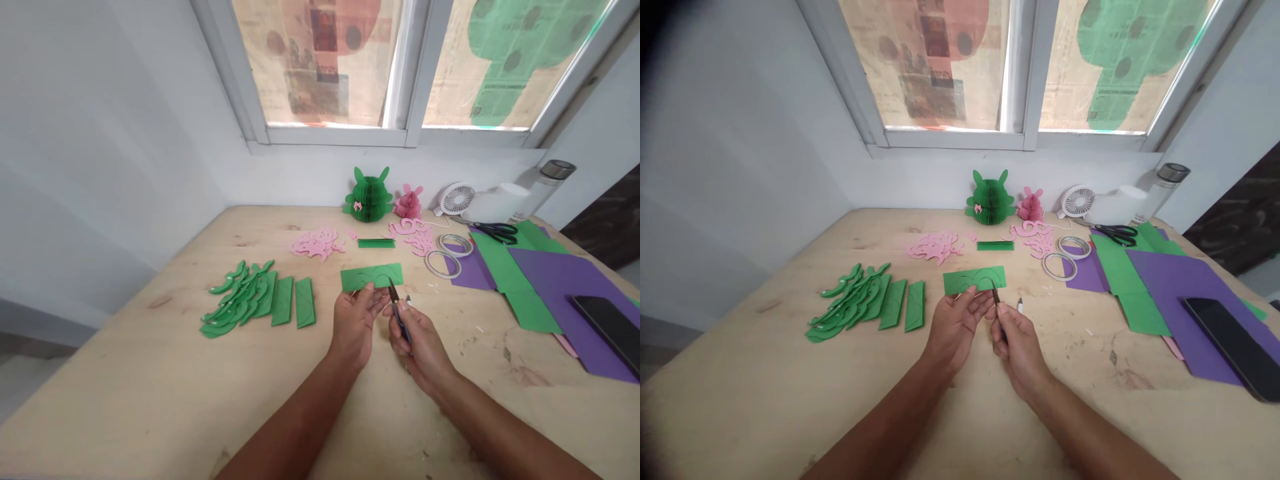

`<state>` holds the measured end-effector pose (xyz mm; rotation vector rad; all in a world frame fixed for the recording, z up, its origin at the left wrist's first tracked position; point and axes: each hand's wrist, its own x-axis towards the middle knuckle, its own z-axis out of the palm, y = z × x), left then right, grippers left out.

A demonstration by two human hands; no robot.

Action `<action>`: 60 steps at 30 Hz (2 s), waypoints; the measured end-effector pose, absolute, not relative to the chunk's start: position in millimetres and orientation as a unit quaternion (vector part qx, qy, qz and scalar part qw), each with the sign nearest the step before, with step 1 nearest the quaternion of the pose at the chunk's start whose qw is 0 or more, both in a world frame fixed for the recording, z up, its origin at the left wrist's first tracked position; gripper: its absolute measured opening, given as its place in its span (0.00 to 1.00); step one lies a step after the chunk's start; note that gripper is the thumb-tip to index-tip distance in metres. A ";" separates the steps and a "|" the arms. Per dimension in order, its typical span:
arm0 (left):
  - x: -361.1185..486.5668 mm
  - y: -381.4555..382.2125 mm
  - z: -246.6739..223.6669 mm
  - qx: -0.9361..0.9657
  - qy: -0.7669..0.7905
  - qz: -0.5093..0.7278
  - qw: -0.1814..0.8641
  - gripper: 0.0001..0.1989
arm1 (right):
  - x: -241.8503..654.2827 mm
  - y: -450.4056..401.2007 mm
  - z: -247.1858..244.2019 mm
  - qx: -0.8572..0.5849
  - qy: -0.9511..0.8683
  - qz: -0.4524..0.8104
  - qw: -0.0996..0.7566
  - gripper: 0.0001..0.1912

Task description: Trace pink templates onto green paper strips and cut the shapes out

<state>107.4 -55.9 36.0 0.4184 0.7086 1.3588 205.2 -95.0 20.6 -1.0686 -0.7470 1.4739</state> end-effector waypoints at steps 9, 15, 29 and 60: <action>107.9 -57.0 35.9 0.190 0.310 0.613 0.702 0.14 | 204.1 -94.9 18.8 -0.441 -0.306 0.629 0.563 0.19; 108.2 -57.4 36.6 0.194 0.313 0.611 0.700 0.13 | 203.7 -94.7 21.5 -0.441 -0.301 0.630 0.564 0.19; 108.7 -58.3 37.4 0.187 0.309 0.614 0.702 0.14 | 202.5 -94.3 19.4 -0.437 -0.298 0.626 0.573 0.19; 108.5 -57.9 37.1 0.186 0.307 0.613 0.703 0.14 | 202.4 -93.6 18.0 -0.437 -0.297 0.624 0.576 0.19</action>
